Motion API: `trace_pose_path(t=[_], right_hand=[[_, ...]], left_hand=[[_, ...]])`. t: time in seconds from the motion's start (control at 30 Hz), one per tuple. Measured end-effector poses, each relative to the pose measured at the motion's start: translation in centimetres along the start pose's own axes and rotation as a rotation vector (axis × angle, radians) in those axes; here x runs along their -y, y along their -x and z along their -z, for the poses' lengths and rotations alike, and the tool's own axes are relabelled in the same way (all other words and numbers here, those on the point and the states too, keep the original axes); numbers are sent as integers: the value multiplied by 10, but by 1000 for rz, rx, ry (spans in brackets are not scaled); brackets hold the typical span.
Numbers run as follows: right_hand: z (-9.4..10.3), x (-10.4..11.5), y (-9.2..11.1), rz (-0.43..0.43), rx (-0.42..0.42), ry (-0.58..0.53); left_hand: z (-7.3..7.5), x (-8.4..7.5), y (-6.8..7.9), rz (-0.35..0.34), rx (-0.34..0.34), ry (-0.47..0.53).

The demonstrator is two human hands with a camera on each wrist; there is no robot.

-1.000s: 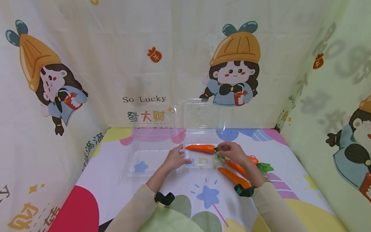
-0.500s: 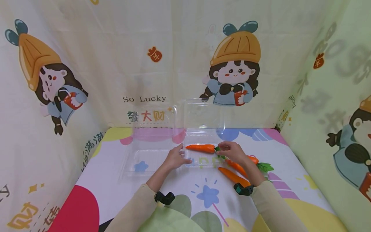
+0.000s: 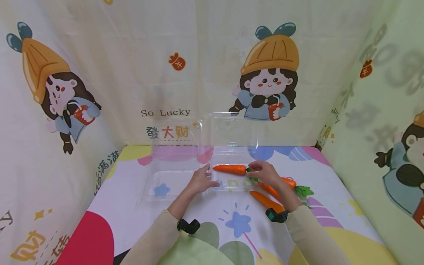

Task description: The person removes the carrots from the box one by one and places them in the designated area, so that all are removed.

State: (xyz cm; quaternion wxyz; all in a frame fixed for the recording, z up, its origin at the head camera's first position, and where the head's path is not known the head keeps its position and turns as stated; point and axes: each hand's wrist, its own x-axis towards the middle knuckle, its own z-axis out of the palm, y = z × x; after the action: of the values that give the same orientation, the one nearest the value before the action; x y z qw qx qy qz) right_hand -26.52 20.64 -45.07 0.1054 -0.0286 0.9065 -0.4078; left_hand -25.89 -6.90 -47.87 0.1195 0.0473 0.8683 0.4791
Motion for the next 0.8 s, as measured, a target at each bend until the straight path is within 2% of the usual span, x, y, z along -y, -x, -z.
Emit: trace_pose_path(t=[0.43,0.8], right_hand=[[-3,3,-4,36,-8,26],[-6,3,-9,17,-16,34]], left_hand=[[0,-1,1,12,11,6],[1,-3,2,19,5,-1]])
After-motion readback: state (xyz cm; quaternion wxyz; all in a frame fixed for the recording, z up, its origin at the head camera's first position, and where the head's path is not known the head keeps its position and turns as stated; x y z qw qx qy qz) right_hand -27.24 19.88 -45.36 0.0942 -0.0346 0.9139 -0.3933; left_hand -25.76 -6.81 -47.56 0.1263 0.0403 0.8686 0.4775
